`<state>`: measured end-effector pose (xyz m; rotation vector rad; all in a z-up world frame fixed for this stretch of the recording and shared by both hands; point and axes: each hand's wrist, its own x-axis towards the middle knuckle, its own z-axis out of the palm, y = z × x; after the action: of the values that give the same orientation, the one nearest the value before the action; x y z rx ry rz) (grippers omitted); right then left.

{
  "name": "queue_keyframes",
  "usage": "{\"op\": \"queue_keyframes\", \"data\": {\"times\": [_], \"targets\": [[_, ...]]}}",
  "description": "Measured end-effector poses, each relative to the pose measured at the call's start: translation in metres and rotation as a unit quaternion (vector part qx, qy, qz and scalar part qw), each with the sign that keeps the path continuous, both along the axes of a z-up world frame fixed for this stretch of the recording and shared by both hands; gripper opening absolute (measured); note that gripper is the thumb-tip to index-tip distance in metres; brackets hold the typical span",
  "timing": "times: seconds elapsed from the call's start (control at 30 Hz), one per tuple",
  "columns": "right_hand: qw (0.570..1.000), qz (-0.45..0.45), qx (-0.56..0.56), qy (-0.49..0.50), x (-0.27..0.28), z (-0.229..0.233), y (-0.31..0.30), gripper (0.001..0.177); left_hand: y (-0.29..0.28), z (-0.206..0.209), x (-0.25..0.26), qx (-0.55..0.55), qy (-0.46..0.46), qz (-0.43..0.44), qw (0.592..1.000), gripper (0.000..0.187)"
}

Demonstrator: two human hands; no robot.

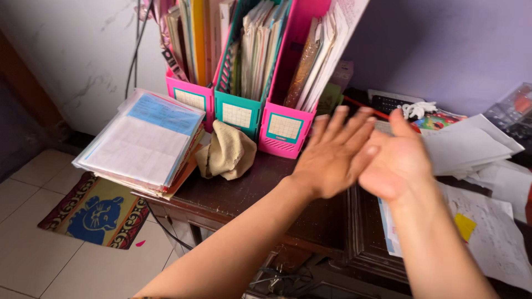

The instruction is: The person sorts through a stack of papers and notebooks on a desk, flips through the pages of a large bound book, and places items into different colored vertical file organizers.

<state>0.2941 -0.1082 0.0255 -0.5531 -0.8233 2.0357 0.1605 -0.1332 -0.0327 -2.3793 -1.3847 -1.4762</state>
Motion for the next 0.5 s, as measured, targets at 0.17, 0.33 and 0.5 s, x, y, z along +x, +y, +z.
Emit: {"op": "queue_keyframes", "data": {"times": [0.17,0.33,0.5], "targets": [[0.954,-0.175,0.156,-0.187,0.021,0.021,0.005,0.042,-0.03,-0.016,-0.028,0.041,-0.077,0.147,0.985,0.045],[0.902,-0.296,0.138,-0.281,0.049,-0.002,0.024,0.029,-0.056,-0.011,-0.065,0.016,-0.18,0.262,0.948,0.019],[0.85,-0.319,0.123,-0.4,0.098,-0.028,0.045,0.032,-0.066,-0.011,-0.081,-0.028,-0.219,0.298,0.929,0.015]]}}
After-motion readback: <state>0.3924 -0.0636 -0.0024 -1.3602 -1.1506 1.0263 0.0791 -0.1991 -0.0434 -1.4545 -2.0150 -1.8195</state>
